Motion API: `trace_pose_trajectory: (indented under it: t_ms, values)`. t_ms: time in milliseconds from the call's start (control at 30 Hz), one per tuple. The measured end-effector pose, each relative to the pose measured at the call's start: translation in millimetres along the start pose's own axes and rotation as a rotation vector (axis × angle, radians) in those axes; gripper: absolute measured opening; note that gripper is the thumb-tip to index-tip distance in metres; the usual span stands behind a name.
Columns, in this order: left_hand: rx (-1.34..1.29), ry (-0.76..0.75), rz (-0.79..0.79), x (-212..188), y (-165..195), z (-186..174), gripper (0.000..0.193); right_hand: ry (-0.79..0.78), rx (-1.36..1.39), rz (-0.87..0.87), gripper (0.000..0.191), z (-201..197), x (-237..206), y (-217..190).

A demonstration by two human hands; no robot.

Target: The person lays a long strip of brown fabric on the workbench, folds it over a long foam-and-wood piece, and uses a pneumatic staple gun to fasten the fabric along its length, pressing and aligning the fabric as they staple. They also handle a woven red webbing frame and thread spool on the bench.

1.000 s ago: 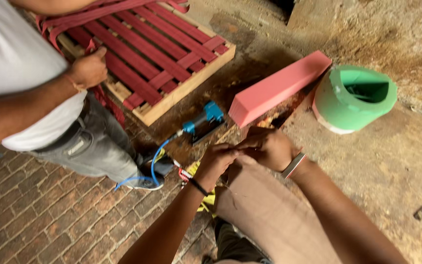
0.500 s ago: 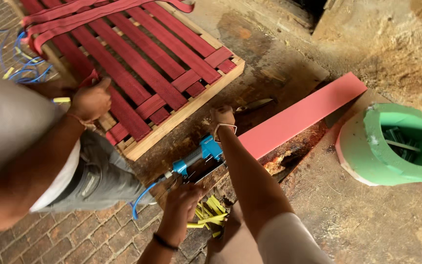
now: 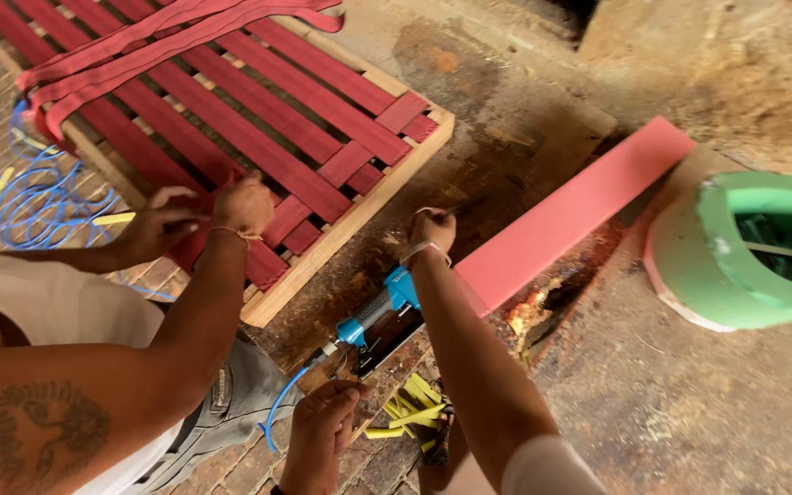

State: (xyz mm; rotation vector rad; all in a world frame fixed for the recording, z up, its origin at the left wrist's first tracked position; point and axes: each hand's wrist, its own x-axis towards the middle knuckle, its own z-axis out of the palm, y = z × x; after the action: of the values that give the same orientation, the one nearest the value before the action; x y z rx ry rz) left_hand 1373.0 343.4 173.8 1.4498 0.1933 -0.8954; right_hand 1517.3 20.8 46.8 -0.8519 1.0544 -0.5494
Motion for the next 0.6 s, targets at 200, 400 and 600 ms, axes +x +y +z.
trace_pose_trajectory:
  t_ms: [200,400,600]
  values:
    - [0.142,-0.127,0.279,-36,21,13,0.026,-0.258,0.342,-0.191,0.029,-122,-230,-41]
    - [0.218,-0.370,0.596,-73,28,18,0.021,-0.287,-0.268,-0.087,0.030,-289,-416,-29]
    - [0.441,-0.479,0.722,-144,7,31,0.022,-0.474,-0.203,-0.164,0.063,-378,-601,56]
